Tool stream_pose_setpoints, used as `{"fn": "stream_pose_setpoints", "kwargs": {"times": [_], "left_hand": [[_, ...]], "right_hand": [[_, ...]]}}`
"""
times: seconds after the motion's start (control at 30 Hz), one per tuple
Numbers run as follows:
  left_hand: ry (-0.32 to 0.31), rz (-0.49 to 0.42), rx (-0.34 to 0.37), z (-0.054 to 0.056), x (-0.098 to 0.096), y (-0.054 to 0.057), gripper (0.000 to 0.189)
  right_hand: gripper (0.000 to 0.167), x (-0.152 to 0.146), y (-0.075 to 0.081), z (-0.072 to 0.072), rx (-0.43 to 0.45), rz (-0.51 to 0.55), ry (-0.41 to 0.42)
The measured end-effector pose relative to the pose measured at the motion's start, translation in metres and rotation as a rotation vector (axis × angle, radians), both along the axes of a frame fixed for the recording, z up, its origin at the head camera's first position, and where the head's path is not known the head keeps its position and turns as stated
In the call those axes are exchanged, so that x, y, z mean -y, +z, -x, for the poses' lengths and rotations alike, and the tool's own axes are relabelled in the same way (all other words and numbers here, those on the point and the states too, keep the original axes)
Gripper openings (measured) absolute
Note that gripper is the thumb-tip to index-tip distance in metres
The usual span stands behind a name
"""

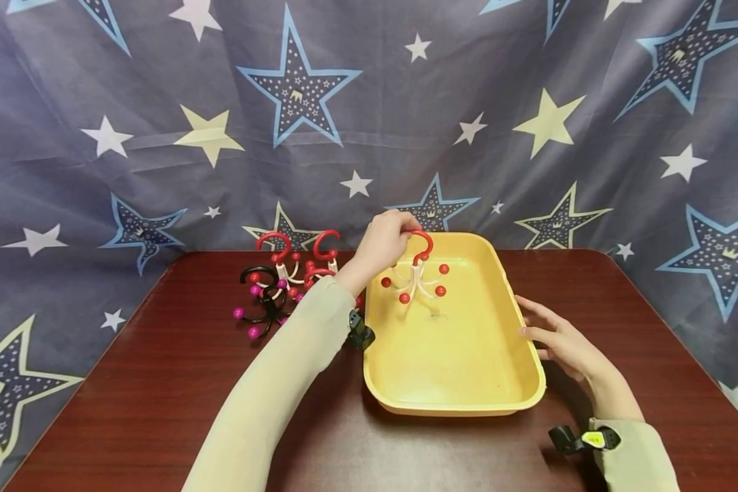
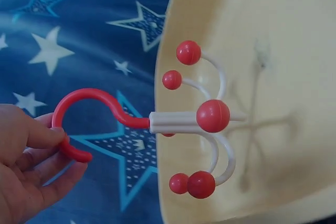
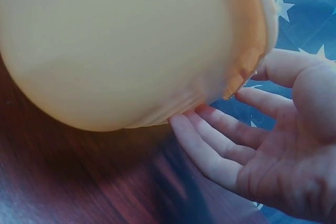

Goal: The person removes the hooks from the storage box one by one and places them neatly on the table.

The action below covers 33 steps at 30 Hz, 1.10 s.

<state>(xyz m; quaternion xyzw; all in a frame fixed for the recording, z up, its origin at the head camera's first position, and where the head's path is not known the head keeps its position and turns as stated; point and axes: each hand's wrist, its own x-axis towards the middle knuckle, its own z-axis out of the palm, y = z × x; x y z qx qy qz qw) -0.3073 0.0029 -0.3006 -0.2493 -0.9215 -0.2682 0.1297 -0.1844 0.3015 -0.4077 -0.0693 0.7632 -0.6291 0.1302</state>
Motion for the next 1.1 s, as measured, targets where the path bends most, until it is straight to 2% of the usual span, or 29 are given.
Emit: {"fn": "stream_pose_setpoints", "kwargs": {"times": [0.23, 0.43, 0.6, 0.77, 0.93, 1.1], "left_hand": [[-0.021, -0.012, -0.041, -0.018, 0.015, 0.017, 0.018], [-0.051, -0.042, -0.08, -0.034, 0.028, 0.025, 0.018], [-0.073, -0.098, -0.092, -0.048, 0.038, 0.026, 0.017], [-0.083, -0.16, -0.135, -0.061, 0.053, 0.025, 0.017], [-0.083, -0.185, -0.165, -0.077, 0.072, 0.028, 0.015], [-0.07, -0.198, -0.172, -0.092, 0.092, 0.026, 0.015]], "right_hand": [[0.065, 0.0, 0.001, 0.0, -0.001, 0.004, 0.008], [0.064, -0.002, -0.001, -0.002, -0.005, 0.013, 0.015], [0.063, -0.004, -0.002, -0.002, -0.011, 0.019, 0.024], [0.062, -0.003, -0.002, -0.002, -0.011, 0.027, 0.032], [0.062, -0.003, -0.002, -0.001, -0.018, 0.035, 0.037], [0.062, -0.002, -0.003, 0.0, -0.02, 0.03, 0.037]]}}
